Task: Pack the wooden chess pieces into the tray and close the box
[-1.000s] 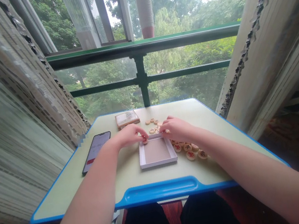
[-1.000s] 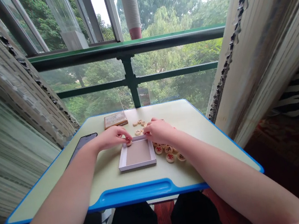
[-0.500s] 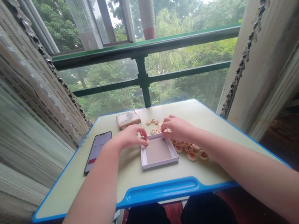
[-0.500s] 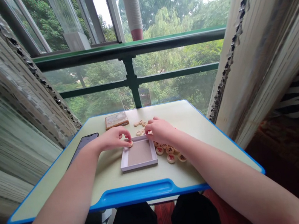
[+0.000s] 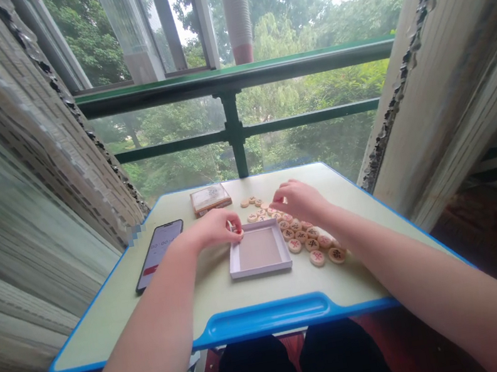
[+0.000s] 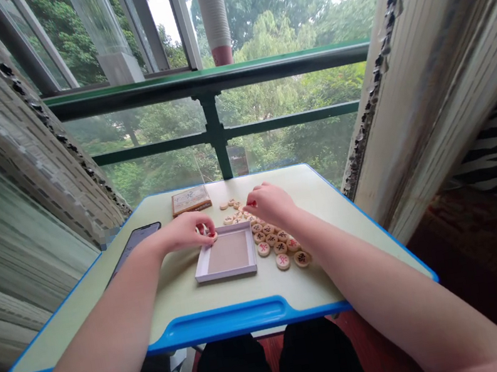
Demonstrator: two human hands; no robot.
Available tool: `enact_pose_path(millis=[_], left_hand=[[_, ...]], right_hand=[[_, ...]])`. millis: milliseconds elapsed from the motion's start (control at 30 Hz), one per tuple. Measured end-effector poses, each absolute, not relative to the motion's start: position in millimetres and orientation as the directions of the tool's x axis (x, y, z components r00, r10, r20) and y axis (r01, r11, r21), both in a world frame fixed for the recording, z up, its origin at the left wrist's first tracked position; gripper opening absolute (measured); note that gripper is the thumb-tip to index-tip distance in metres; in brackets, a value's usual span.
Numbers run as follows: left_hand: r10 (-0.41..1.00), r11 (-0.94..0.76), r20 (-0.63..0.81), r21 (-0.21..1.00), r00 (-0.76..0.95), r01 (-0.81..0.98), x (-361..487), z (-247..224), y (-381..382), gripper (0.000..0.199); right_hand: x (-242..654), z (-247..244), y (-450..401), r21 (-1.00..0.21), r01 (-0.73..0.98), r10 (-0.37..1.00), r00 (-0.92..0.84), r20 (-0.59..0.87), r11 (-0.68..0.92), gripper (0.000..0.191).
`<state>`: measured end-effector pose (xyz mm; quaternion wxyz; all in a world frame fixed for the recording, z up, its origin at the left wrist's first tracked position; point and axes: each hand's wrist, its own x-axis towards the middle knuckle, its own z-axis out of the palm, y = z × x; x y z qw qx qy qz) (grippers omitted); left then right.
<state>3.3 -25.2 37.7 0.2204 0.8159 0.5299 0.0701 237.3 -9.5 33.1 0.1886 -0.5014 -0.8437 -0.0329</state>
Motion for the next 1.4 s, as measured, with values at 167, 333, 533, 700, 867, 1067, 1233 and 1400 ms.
enact_pose_path(millis=[167, 333, 533, 700, 867, 1067, 1233, 1400], left_hand=[[0.898, -0.367, -0.081, 0.405, 0.432, 0.838, 6.0, 36.1, -25.6, 0.023], [0.891, -0.419, -0.008, 0.371, 0.454, 0.829, 11.9, 30.7, -24.9, 0.021], [0.881, -0.441, 0.002, 0.361, 0.473, 0.821, 13.4, 32.4, -26.4, 0.021], [0.888, -0.414, -0.041, 0.358, 0.457, 0.837, 12.0, 36.0, -28.4, 0.019], [0.896, -0.386, -0.071, 0.366, 0.439, 0.847, 10.8, 40.0, -31.3, 0.021], [0.900, -0.330, -0.121, 0.440, 0.419, 0.835, 5.5, 42.7, -31.3, 0.033], [0.882, -0.393, -0.085, 0.409, 0.463, 0.824, 4.2, 41.8, -28.7, 0.030], [0.879, -0.399, -0.086, 0.403, 0.468, 0.824, 7.3, 38.9, -27.7, 0.027]], right_hand=[[262.5, 34.5, 8.3, -0.205, 0.957, 0.933, -0.126, 0.338, 0.204, 0.038], [273.9, 30.9, 14.2, -0.242, 0.966, 0.958, -0.022, 0.285, 0.094, 0.063], [270.4, 36.7, 10.1, -0.188, 0.982, 0.999, -0.036, -0.026, 0.030, 0.028], [267.8, 42.0, 4.3, -0.173, 0.981, 0.995, -0.099, -0.032, 0.092, 0.028], [263.8, 42.7, 0.7, -0.187, 0.946, 0.960, -0.278, -0.042, 0.265, 0.030], [260.8, 48.3, -6.0, -0.175, 0.945, 0.949, -0.299, -0.105, 0.278, 0.027], [259.0, 49.0, -9.2, -0.144, 0.952, 0.953, -0.286, -0.099, 0.271, 0.025], [259.3, 46.8, -6.8, -0.066, 0.966, 0.965, -0.255, -0.066, 0.250, 0.023]])
